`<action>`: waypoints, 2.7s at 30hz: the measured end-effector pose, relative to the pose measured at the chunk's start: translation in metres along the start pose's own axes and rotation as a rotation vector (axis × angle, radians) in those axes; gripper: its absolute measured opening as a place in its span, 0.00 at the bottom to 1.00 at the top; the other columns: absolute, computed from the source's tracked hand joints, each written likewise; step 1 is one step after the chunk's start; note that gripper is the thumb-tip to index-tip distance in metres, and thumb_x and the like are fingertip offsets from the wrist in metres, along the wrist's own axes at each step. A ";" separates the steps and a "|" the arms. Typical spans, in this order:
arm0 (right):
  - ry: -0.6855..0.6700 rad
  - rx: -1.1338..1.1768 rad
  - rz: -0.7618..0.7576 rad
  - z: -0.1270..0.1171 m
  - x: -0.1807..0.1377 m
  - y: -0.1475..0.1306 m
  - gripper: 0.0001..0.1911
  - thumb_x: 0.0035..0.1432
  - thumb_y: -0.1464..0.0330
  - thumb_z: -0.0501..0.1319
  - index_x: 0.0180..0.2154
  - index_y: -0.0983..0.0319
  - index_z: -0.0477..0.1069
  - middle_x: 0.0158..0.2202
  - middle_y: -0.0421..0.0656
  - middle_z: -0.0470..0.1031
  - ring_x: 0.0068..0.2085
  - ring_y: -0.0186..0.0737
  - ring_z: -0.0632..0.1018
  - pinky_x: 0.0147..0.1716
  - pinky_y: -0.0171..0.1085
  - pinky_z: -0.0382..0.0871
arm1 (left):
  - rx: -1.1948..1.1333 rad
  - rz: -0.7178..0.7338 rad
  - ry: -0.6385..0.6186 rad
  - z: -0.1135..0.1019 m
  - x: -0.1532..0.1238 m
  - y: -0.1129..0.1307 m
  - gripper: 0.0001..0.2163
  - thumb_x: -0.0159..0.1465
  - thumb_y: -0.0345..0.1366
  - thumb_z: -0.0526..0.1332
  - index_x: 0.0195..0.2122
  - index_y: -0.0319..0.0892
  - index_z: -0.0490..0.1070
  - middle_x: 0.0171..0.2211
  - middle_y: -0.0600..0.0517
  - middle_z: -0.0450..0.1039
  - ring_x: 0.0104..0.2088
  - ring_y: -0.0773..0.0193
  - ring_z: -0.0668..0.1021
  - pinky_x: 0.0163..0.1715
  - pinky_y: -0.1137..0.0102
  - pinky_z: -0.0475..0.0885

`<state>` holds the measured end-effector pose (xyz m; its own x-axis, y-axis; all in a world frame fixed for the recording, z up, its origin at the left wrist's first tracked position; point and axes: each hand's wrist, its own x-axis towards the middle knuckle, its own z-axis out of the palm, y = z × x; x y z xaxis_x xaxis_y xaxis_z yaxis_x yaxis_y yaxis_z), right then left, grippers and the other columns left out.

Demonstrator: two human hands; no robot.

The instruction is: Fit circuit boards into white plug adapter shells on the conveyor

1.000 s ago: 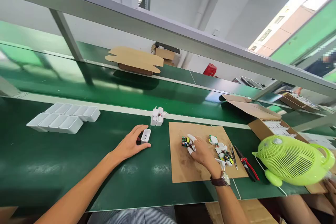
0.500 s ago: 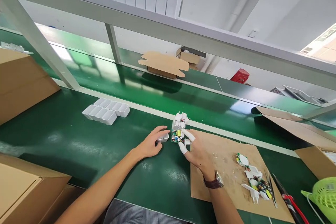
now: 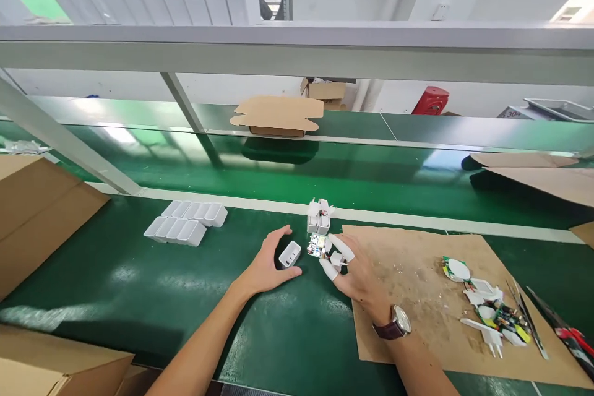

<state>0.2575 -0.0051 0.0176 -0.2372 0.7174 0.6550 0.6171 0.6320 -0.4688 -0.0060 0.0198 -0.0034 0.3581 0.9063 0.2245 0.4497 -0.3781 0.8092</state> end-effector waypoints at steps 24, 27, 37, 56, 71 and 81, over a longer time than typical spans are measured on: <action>-0.020 0.039 -0.061 0.009 -0.003 -0.033 0.39 0.63 0.72 0.64 0.71 0.55 0.53 0.53 0.52 0.75 0.54 0.55 0.78 0.51 0.56 0.79 | 0.128 0.158 0.110 0.016 0.004 0.005 0.23 0.61 0.39 0.70 0.56 0.46 0.67 0.51 0.44 0.70 0.52 0.51 0.76 0.53 0.55 0.75; -0.010 -0.014 -0.066 0.012 -0.003 -0.038 0.39 0.63 0.73 0.64 0.71 0.57 0.52 0.52 0.53 0.75 0.54 0.56 0.77 0.50 0.56 0.79 | 0.174 0.190 0.141 0.017 0.002 0.005 0.21 0.63 0.37 0.68 0.56 0.46 0.66 0.51 0.44 0.68 0.52 0.52 0.75 0.53 0.55 0.75; -0.063 -0.085 -0.085 0.012 -0.001 -0.045 0.40 0.65 0.72 0.61 0.73 0.60 0.47 0.52 0.55 0.75 0.52 0.57 0.77 0.49 0.56 0.78 | 0.260 0.300 0.137 0.017 0.002 0.007 0.23 0.64 0.31 0.65 0.59 0.46 0.63 0.52 0.43 0.65 0.53 0.52 0.74 0.53 0.57 0.76; -0.119 -0.178 -0.116 0.017 -0.003 -0.045 0.35 0.62 0.76 0.57 0.69 0.68 0.52 0.50 0.56 0.74 0.51 0.57 0.76 0.47 0.57 0.79 | 0.318 0.362 0.123 0.019 0.002 0.009 0.23 0.64 0.32 0.66 0.59 0.44 0.64 0.50 0.43 0.66 0.51 0.53 0.75 0.52 0.57 0.76; -0.145 -0.159 -0.092 0.016 -0.003 -0.045 0.37 0.62 0.76 0.57 0.71 0.67 0.49 0.51 0.57 0.74 0.52 0.58 0.76 0.48 0.57 0.79 | 0.316 0.374 0.125 0.020 0.002 0.011 0.21 0.66 0.32 0.64 0.59 0.44 0.64 0.50 0.43 0.66 0.52 0.53 0.75 0.52 0.57 0.76; -0.184 -0.145 -0.088 0.013 -0.002 -0.046 0.38 0.61 0.77 0.56 0.71 0.68 0.50 0.53 0.58 0.74 0.54 0.58 0.75 0.51 0.57 0.78 | 0.329 0.372 0.109 0.020 0.002 0.010 0.21 0.66 0.33 0.65 0.59 0.44 0.64 0.51 0.43 0.66 0.52 0.53 0.74 0.52 0.57 0.76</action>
<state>0.2198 -0.0318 0.0297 -0.4195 0.7112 0.5641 0.6861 0.6553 -0.3160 0.0157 0.0136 -0.0058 0.4632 0.7069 0.5346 0.5484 -0.7025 0.4536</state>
